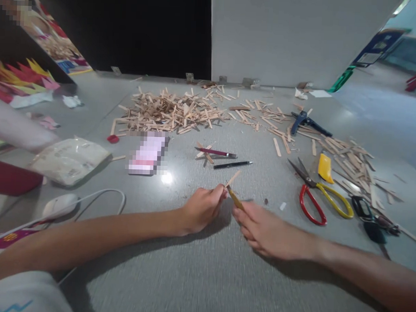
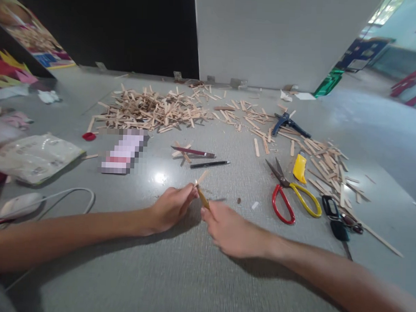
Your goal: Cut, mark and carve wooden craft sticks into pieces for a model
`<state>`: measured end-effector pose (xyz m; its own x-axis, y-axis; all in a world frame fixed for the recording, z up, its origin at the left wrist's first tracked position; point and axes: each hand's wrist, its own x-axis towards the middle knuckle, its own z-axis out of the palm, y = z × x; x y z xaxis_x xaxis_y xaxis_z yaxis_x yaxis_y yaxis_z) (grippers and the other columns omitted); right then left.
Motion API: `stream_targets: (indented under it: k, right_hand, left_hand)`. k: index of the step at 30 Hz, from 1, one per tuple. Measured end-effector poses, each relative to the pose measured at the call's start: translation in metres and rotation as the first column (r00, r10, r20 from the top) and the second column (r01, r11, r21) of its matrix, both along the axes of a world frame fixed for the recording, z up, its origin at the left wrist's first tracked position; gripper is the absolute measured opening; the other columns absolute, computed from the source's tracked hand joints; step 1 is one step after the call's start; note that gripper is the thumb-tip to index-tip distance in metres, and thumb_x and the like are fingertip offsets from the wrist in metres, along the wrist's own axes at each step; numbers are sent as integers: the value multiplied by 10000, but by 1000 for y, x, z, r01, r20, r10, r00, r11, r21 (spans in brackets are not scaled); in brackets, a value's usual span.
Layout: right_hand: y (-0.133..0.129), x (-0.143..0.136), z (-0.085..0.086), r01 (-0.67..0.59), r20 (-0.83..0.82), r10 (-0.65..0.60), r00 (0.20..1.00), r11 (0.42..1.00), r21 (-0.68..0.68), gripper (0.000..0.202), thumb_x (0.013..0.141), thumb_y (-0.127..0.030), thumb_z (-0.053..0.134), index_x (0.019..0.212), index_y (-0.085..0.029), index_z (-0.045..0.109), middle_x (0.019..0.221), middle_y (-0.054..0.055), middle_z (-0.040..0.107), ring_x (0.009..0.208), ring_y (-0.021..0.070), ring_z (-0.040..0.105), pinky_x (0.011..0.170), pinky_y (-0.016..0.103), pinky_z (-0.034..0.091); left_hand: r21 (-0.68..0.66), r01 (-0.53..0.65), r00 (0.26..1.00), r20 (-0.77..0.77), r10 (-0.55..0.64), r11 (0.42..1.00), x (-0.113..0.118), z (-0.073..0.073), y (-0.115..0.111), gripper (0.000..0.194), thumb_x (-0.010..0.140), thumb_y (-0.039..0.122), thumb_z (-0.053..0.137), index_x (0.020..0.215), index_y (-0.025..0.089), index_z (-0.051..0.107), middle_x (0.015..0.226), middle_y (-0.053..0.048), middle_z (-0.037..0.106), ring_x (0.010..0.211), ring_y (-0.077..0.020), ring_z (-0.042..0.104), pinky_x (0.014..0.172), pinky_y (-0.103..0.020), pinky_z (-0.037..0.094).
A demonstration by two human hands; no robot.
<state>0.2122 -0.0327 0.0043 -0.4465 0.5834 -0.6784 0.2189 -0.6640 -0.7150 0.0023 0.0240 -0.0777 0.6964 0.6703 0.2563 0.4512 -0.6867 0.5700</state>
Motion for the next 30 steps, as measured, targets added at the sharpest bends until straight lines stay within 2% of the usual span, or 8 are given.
stream_targets:
  k: [3, 5, 9, 11, 16, 21, 26, 30]
  right_hand:
    - [14, 12, 16, -191, 46, 195, 980, 978, -87, 378, 1074, -570, 568, 901, -268, 421, 597, -128, 349, 419, 54, 201, 380, 162, 152]
    - [19, 15, 21, -249, 59, 259, 964, 959, -135, 389, 1081, -567, 563, 887, -266, 411, 578, -136, 331, 411, 50, 182, 375, 156, 143]
    - [6, -2, 7, -37, 39, 39, 998, 997, -65, 394, 1134, -546, 440, 867, -269, 351, 575, -132, 303, 430, 64, 221, 390, 150, 230]
    - [1, -7, 3, 23, 19, -23, 1000, 999, -35, 389, 1141, -542, 417, 872, -270, 346, 584, -128, 303, 435, 68, 225, 393, 156, 234]
    - [11, 5, 17, -177, 95, 188, 978, 977, -116, 325, 1128, -475, 478, 895, -270, 383, 588, -130, 347, 414, 57, 189, 378, 171, 154]
    - [1, -7, 8, -42, 59, 41, 997, 999, 13, 415, 1107, -600, 439, 873, -274, 335, 588, -128, 281, 446, 76, 229, 393, 171, 238]
    - [7, -3, 16, -137, 100, 135, 986, 991, 8, 362, 1112, -581, 465, 934, -273, 398, 622, -131, 307, 442, 63, 217, 381, 160, 241]
    - [20, 11, 31, -205, 149, 195, 970, 977, 59, 360, 1095, -577, 516, 946, -265, 417, 678, -107, 389, 482, 61, 315, 401, 157, 275]
  left_hand:
    - [-14, 47, 999, 20, -46, 999, -1, 1, 0, 169, 953, 92, 393, 995, 220, 494, 627, 80, 507, 442, -111, 436, 492, -218, 336]
    - [-26, 69, 997, 32, -68, 997, -1, 2, 0, 169, 926, 91, 428, 1008, 223, 496, 595, 100, 479, 424, -107, 422, 482, -212, 342]
    - [-45, 26, 998, 59, -23, 999, 1, 3, 1, 168, 1002, 125, 351, 977, 222, 487, 618, 74, 521, 455, -121, 466, 492, -227, 383]
    - [-51, 9, 998, 69, -6, 999, 1, 3, 2, 205, 1037, 146, 312, 960, 221, 486, 651, 53, 559, 487, -126, 506, 507, -233, 402]
    - [-80, 71, 994, 91, -64, 994, -1, 4, 3, 136, 1026, 165, 393, 970, 222, 504, 611, 81, 535, 468, -111, 501, 499, -212, 395]
    - [-114, 33, 992, 128, -18, 993, 2, 2, 4, 205, 1072, 207, 336, 899, 239, 441, 655, 63, 514, 501, -119, 488, 502, -236, 392]
    - [-173, 83, 982, 183, -51, 981, 6, 11, 7, 273, 1129, 322, 304, 898, 246, 425, 603, 92, 442, 461, -108, 434, 481, -226, 381]
    - [-240, 125, 970, 235, -67, 963, 7, 20, 9, 374, 1153, 406, 266, 890, 230, 465, 576, 87, 461, 457, -100, 455, 491, -210, 404]
